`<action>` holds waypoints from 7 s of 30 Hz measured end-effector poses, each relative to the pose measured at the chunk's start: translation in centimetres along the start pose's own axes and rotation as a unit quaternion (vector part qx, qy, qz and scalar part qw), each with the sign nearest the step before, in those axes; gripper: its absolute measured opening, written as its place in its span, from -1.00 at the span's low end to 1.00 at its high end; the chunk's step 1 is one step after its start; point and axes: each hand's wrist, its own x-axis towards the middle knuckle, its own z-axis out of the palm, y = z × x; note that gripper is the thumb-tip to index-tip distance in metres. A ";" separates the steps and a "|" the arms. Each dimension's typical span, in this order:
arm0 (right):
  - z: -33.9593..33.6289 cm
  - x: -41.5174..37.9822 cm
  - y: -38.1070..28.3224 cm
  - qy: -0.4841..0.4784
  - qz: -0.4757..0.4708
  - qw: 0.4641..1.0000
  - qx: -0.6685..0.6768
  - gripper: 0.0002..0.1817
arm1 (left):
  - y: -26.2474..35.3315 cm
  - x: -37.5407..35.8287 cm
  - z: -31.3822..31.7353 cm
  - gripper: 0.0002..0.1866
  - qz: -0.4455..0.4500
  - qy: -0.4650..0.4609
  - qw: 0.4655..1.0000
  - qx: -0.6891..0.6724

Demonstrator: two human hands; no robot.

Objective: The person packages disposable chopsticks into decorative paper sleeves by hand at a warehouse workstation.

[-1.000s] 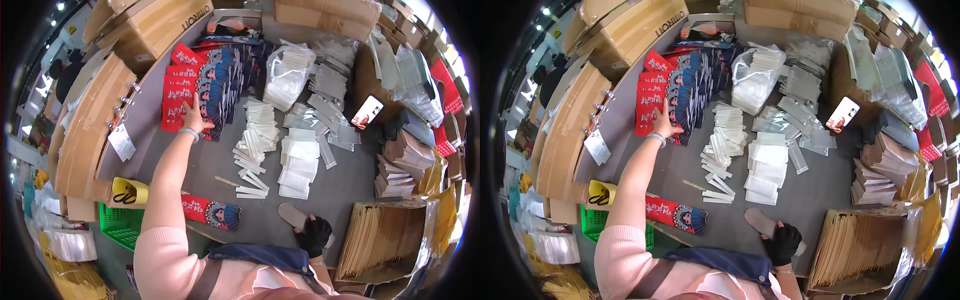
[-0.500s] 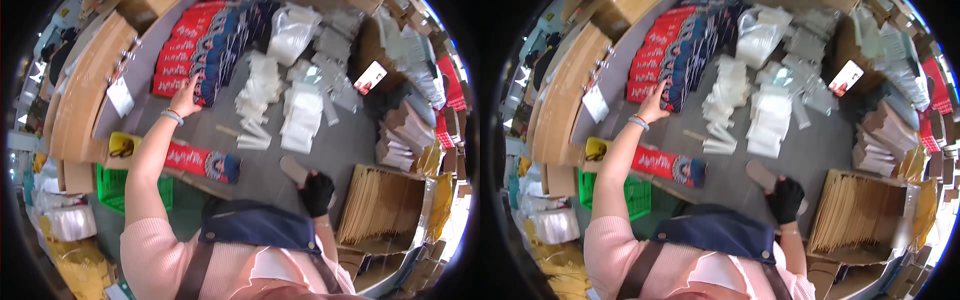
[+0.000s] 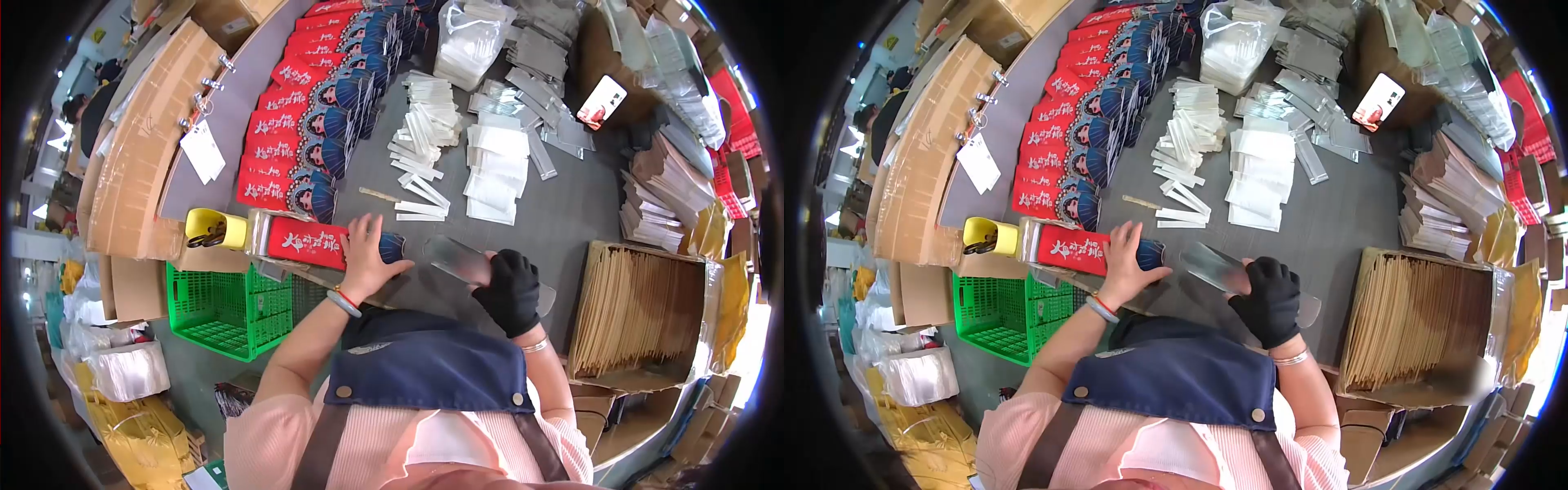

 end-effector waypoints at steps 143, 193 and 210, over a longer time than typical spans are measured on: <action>4.9 0.5 3.3 -0.072 -0.070 0.993 0.059 -0.76 | 2.2 0.9 -1.4 -0.18 0.191 -0.138 0.971 -0.021; -0.9 -0.7 6.3 0.145 0.060 0.988 0.000 -0.61 | 0.9 8.3 1.3 -0.85 0.160 -0.018 0.987 0.012; -11.2 -18.0 21.9 0.059 0.525 0.819 -0.224 -0.59 | 6.8 14.6 5.5 -0.70 0.274 -0.118 0.953 -0.056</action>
